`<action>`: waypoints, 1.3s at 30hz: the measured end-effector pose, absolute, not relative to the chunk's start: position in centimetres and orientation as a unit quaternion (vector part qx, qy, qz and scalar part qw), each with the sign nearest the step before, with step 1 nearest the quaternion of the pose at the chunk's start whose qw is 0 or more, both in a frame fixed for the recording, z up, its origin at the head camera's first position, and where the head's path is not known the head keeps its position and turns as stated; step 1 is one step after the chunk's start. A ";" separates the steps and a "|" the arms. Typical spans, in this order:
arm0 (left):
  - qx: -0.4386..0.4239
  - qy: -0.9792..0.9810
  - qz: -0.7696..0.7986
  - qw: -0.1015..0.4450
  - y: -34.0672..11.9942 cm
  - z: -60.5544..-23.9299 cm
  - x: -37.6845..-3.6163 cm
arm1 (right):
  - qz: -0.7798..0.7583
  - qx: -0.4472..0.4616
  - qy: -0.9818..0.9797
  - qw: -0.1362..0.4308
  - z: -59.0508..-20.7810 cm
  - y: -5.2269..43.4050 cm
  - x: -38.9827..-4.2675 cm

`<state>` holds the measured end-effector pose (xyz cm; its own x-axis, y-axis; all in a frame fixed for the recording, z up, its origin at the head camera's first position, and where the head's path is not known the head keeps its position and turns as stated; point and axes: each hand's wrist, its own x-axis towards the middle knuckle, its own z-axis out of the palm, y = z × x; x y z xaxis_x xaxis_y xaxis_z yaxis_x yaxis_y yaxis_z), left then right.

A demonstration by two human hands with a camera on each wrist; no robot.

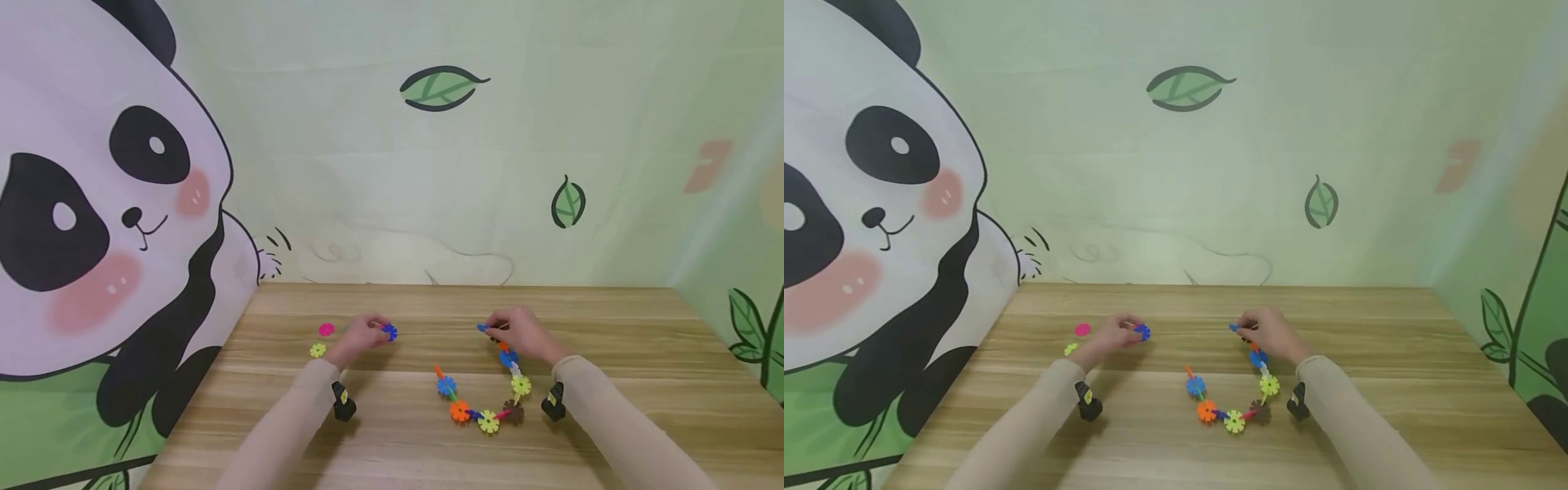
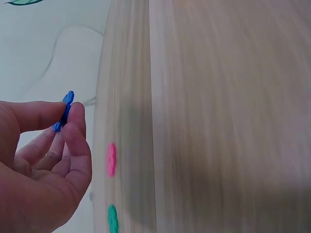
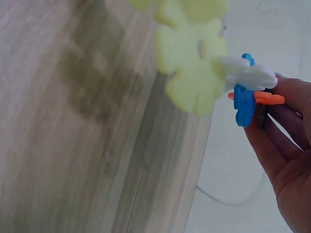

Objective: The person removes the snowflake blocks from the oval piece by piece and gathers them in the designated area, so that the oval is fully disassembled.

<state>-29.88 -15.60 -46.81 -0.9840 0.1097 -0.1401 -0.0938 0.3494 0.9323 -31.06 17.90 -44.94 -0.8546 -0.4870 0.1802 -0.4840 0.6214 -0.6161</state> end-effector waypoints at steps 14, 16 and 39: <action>0.036 0.866 0.494 0.069 -19.3 -46.6 -28.6 | -0.339 -0.255 0.906 0.014 -44.9 18.0 -31.2; 0.045 0.869 0.487 0.069 -19.8 -46.6 -28.5 | -0.339 -0.256 0.905 0.015 -44.8 18.0 -31.1; 0.075 0.903 0.414 0.092 -23.4 -47.4 -28.1 | -0.345 -0.258 0.902 0.007 -45.2 18.0 -31.2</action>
